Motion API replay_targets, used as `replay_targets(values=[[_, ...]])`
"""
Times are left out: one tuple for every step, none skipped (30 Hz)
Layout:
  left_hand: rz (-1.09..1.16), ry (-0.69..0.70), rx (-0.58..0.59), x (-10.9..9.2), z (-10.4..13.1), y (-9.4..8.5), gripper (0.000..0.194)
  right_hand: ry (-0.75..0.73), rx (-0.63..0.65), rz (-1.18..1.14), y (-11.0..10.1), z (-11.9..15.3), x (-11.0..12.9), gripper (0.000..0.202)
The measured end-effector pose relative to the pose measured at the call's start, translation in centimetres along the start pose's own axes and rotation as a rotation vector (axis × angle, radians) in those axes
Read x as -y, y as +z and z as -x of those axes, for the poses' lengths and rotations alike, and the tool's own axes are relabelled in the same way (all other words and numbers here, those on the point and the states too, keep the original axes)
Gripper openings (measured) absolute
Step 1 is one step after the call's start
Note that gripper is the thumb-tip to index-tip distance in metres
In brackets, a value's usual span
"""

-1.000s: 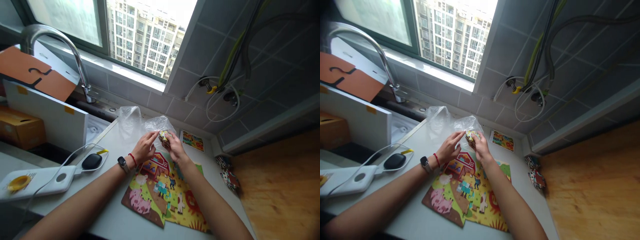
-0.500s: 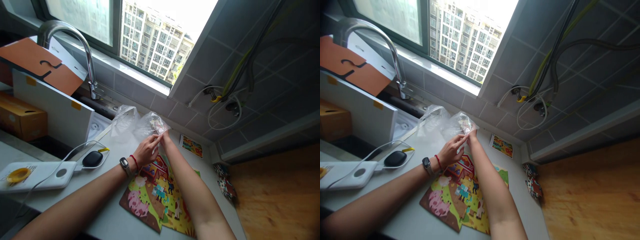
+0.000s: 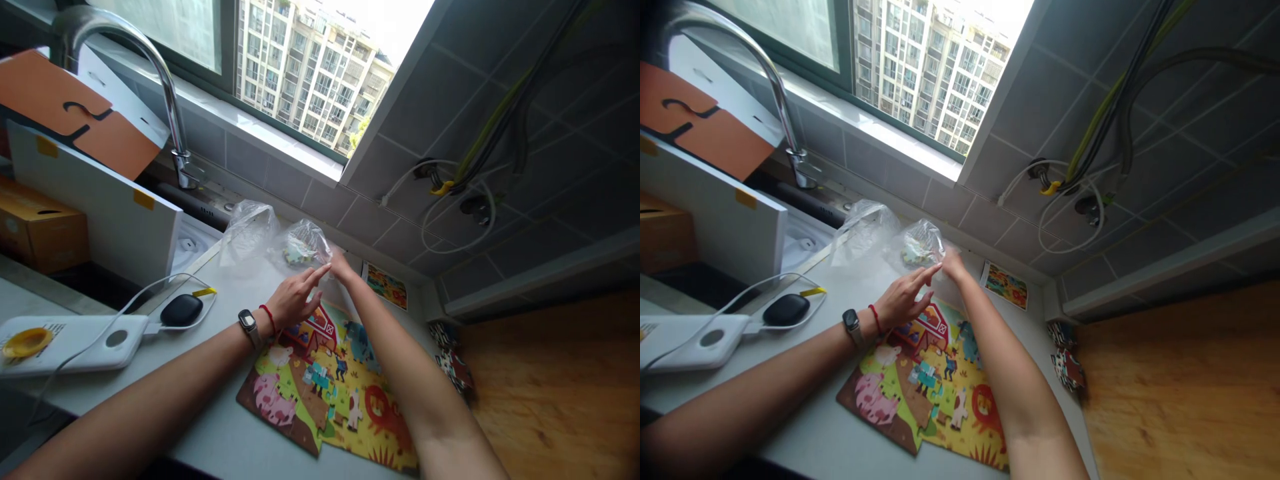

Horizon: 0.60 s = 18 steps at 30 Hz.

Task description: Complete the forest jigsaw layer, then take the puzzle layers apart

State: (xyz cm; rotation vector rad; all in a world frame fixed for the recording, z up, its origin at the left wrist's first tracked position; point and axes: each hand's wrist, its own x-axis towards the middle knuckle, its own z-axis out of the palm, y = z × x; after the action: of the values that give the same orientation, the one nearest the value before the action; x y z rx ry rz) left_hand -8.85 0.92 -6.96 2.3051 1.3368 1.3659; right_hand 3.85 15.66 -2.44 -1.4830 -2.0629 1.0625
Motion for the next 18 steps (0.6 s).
replay_targets(values=[[0.017,-0.004,0.028,0.0,0.1,0.0,0.064,-0.019,-0.006,0.044,-0.9,1.1,-0.3,0.024],[0.031,-0.002,0.055,0.0,0.1,0.1,0.06,-0.037,-0.015,0.086,-1.8,2.4,-0.6,0.015],[0.04,0.006,0.078,0.0,0.1,0.1,0.055,-0.055,-0.026,0.127,-2.8,3.8,-0.9,0.009],[0.04,0.018,0.101,-0.1,0.1,0.0,0.05,-0.067,-0.042,0.164,-3.6,5.5,-1.2,0.007],[0.032,0.033,0.122,-0.1,0.1,0.0,0.043,-0.076,-0.054,0.2,-4.4,7.3,-1.5,0.007],[0.022,0.05,0.141,-0.1,0.0,0.0,0.036,-0.077,-0.059,0.234,-5.2,9.4,-1.8,0.007],[0.014,0.068,0.157,-0.1,0.0,0.0,0.03,-0.073,-0.051,0.264,-5.8,11.5,-2.0,0.008],[0.009,0.083,0.171,-0.1,0.0,0.0,0.027,-0.067,-0.026,0.289,-6.3,13.8,-2.1,0.01],[0.007,0.095,0.182,-0.1,-0.1,0.0,0.026,-0.057,0.017,0.31,-6.5,16.1,-2.1,0.013],[0.007,0.099,0.19,0.0,-0.1,0.0,0.026,-0.035,0.08,0.337,-6.7,18.4,-2.0,0.016],[0.009,0.099,0.196,0.1,-0.1,0.1,0.027,0.019,0.195,0.396,-6.6,20.6,-1.9,0.019],[0.013,0.094,0.203,0.2,0.0,0.2,0.028,0.082,0.284,0.444,-6.3,22.6,-1.6,0.025],[0.019,0.088,0.213,0.4,0.0,0.2,0.029,0.107,0.333,0.483,-5.8,24.3,-1.4,0.033],[0.027,0.083,0.227,0.5,0.1,0.3,0.029,0.122,0.356,0.521,-5.3,25.8,-1.2,0.041],[0.034,0.081,0.244,0.6,0.1,0.4,0.029,0.135,0.362,0.56,-4.7,27.0,-1.0,0.046],[0.036,0.082,0.262,0.6,0.2,0.5,0.029,0.155,0.342,0.582,-4.1,27.8,-0.8,0.044],[0.032,0.088,0.28,0.6,0.3,0.6,0.029,0.174,0.335,0.589,-3.6,28.3,-0.7,0.038],[0.022,0.096,0.296,0.6,0.4,0.6,0.028,0.189,0.326,0.584,-3.3,28.6,-0.8,0.034]])
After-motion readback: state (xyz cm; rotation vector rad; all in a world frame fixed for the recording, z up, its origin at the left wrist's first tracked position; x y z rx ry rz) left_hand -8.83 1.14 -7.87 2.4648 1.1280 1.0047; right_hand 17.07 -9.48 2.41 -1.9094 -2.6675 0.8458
